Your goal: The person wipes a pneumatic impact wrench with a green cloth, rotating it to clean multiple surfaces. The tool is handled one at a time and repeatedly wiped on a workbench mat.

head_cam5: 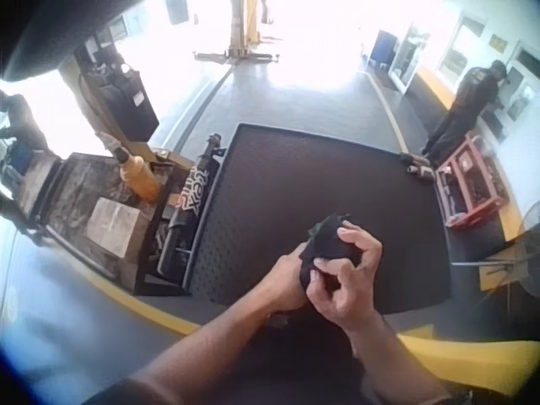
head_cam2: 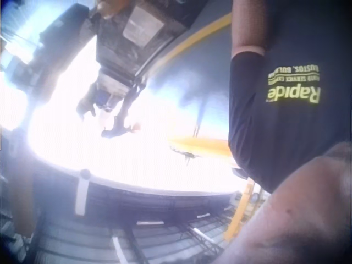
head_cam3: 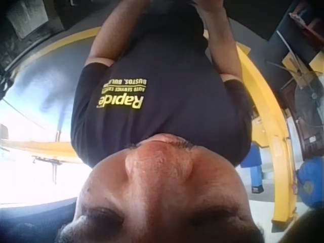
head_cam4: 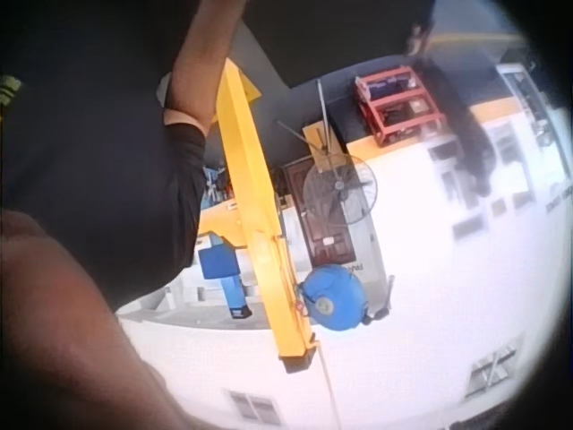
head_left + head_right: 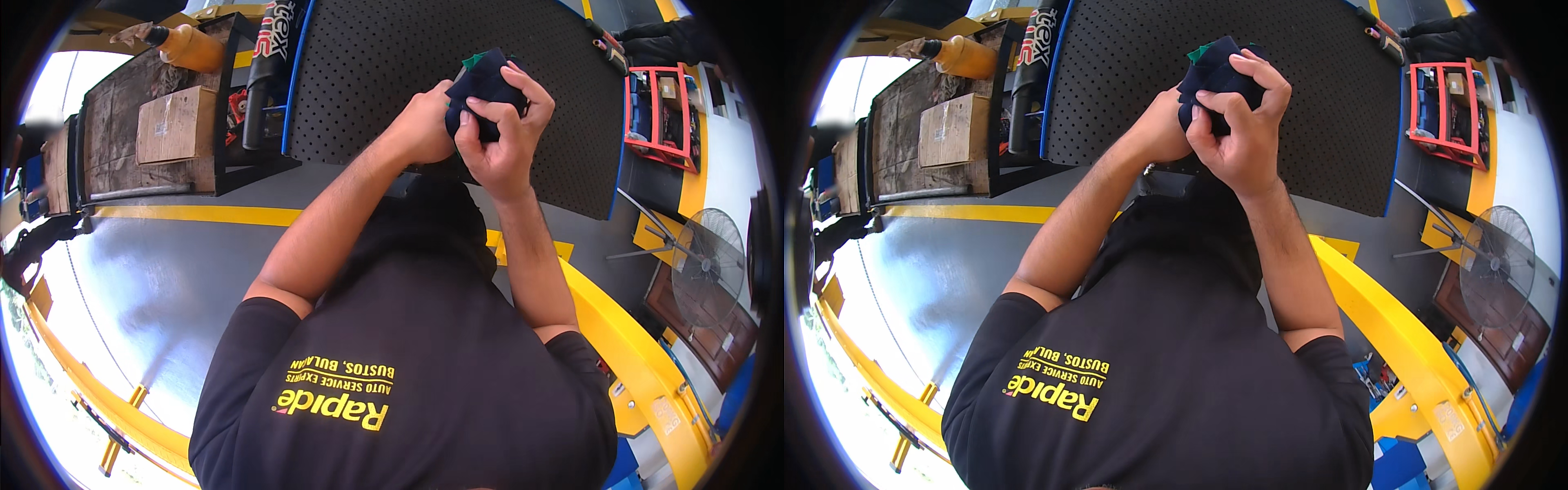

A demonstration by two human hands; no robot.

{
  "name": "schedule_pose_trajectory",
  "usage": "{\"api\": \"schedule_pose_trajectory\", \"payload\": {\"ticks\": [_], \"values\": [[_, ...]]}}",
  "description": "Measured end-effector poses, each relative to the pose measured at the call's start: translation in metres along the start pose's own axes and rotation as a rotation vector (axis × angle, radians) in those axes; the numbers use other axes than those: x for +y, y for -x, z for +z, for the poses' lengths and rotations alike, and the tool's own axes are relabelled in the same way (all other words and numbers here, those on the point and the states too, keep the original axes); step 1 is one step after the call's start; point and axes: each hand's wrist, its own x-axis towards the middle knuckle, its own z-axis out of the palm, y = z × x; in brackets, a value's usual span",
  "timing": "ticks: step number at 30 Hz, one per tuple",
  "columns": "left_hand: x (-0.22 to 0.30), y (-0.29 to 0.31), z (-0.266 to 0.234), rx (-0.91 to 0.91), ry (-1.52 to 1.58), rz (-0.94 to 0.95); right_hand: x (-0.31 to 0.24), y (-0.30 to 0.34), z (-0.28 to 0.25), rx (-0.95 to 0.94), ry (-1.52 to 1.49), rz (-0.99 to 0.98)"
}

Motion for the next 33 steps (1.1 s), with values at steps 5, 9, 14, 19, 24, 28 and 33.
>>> {"api": "schedule_pose_trajectory", "payload": {"ticks": [5,9,14,19,24,28,33], "values": [[0.008,0.000,-0.008,-0.030,-0.034,-0.053,0.000,-0.006,0.011,0.005,0.073,-0.035],[0.015,-0.001,-0.008,-0.009,0.006,-0.074,-0.002,-0.006,0.014,0.032,0.062,0.005],[-0.010,-0.006,0.007,0.053,-0.063,0.021,-0.003,-0.002,0.003,-0.014,0.008,-0.022],[0.005,-0.001,-0.001,0.026,-0.087,-0.083,-0.001,-0.003,0.008,0.040,0.055,-0.040],[0.006,-0.004,0.000,0.022,-0.065,-0.128,0.008,-0.005,-0.002,0.293,-0.513,0.359],[0.002,-0.009,0.000,0.057,-0.072,-0.080,0.018,0.002,-0.032,0.521,-0.972,0.734],[0.000,-0.009,0.001,0.035,-0.071,-0.086,0.011,0.005,-0.036,0.524,-0.913,0.723]]}}
